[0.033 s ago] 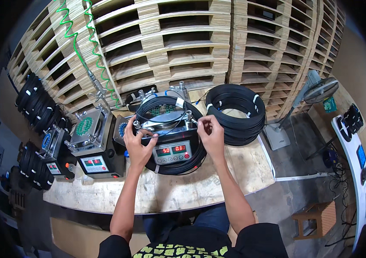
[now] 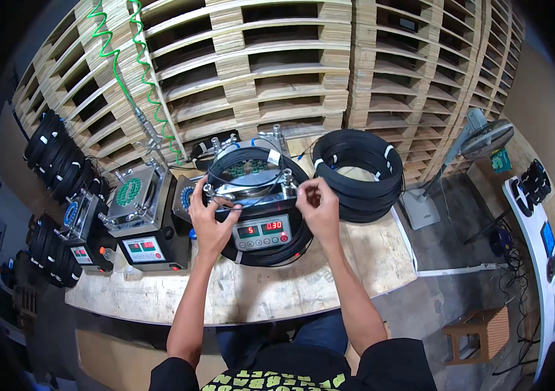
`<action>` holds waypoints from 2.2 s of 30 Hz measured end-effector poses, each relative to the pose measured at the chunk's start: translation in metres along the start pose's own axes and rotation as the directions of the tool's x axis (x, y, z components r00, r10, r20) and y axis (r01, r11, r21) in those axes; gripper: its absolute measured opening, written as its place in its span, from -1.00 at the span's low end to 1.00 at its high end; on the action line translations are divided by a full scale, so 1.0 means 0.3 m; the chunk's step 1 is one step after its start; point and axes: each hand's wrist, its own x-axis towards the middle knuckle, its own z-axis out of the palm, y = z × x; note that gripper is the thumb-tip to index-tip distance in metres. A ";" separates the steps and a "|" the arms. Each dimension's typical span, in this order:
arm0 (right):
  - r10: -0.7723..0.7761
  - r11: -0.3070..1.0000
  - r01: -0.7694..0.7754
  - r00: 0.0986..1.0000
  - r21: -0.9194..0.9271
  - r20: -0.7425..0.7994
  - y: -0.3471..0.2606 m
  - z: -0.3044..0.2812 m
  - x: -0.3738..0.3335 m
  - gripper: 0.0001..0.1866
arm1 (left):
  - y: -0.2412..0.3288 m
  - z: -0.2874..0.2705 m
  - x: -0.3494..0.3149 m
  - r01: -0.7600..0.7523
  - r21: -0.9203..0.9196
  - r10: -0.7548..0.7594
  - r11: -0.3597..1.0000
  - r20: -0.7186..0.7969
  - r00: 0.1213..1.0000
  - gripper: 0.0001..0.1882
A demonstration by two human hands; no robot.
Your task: Inspecting and preparing black cable coils using testing equipment on a workbench.
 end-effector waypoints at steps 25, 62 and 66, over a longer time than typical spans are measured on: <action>0.076 0.784 0.400 0.698 -0.475 0.712 -0.081 0.283 0.638 -0.77 | -0.031 0.017 -0.031 0.008 0.101 -0.004 0.995 -0.040 0.999 -0.87; -0.019 0.785 0.339 0.849 -0.519 0.527 0.077 0.248 0.555 -0.76 | -0.134 0.229 0.716 -0.396 0.155 0.051 0.905 0.885 0.462 -0.80; -0.030 0.815 0.325 0.851 -0.480 0.524 0.082 0.242 0.550 -0.75 | -0.139 0.286 0.703 -0.476 0.190 0.058 0.859 0.887 0.459 -0.85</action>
